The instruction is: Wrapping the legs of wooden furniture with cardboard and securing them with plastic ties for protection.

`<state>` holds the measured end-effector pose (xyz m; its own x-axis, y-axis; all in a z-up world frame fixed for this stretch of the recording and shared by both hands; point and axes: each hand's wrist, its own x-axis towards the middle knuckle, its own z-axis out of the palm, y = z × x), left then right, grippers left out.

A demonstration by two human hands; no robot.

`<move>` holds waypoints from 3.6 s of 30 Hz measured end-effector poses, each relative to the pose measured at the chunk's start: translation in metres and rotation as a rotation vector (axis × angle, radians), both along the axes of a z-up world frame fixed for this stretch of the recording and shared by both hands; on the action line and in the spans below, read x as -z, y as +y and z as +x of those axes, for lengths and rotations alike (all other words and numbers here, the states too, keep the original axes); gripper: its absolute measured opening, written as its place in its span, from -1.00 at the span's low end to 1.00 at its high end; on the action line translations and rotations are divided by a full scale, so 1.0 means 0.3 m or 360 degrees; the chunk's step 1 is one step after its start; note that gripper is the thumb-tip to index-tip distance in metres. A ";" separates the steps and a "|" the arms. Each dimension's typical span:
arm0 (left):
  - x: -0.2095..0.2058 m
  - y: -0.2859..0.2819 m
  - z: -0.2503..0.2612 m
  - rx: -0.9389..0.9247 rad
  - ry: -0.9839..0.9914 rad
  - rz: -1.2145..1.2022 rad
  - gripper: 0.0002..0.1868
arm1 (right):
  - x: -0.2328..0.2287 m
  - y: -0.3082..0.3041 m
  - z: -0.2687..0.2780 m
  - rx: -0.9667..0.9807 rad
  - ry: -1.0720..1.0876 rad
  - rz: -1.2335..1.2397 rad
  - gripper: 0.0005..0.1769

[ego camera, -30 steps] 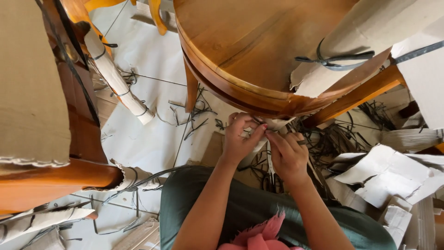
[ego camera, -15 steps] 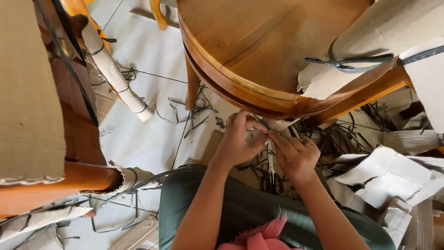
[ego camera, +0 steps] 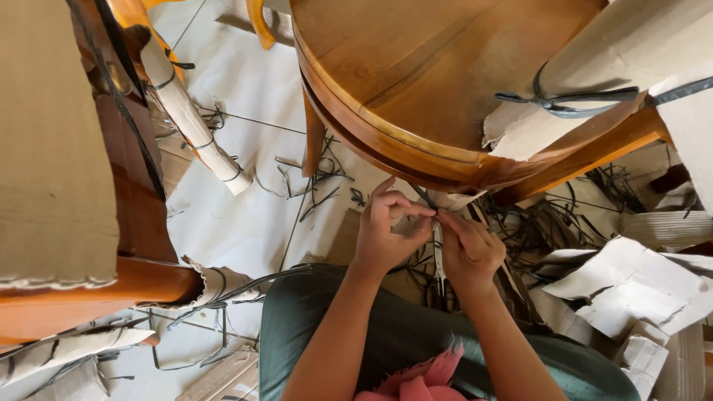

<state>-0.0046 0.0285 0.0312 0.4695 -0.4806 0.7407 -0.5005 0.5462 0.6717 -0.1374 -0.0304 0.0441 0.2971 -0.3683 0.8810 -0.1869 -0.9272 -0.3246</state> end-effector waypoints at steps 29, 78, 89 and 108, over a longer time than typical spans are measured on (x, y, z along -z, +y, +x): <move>-0.039 0.034 0.032 -0.0047 -0.0206 0.0074 -0.59 | -0.043 0.029 0.008 -0.0551 -0.0467 0.2295 -0.81; 0.310 0.026 -0.122 0.0914 -0.0618 0.2662 -0.61 | 0.776 -0.007 -0.382 0.0401 0.1077 0.1543 -0.82; 0.188 0.022 -0.129 0.1058 -0.1030 0.3232 -0.18 | 0.785 -0.046 -0.182 -0.0041 -0.0423 0.2926 -0.41; -0.044 0.062 -0.094 0.0984 0.0201 0.1902 -0.52 | 0.267 0.061 -0.257 -0.0296 -0.0152 0.2220 -0.82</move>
<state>-0.0327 0.0470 0.0443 -0.0232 -0.9511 -0.3079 -0.2875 -0.2886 0.9133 -0.2147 -0.0122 -0.0361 0.3981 -0.9049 -0.1508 -0.0243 0.1539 -0.9878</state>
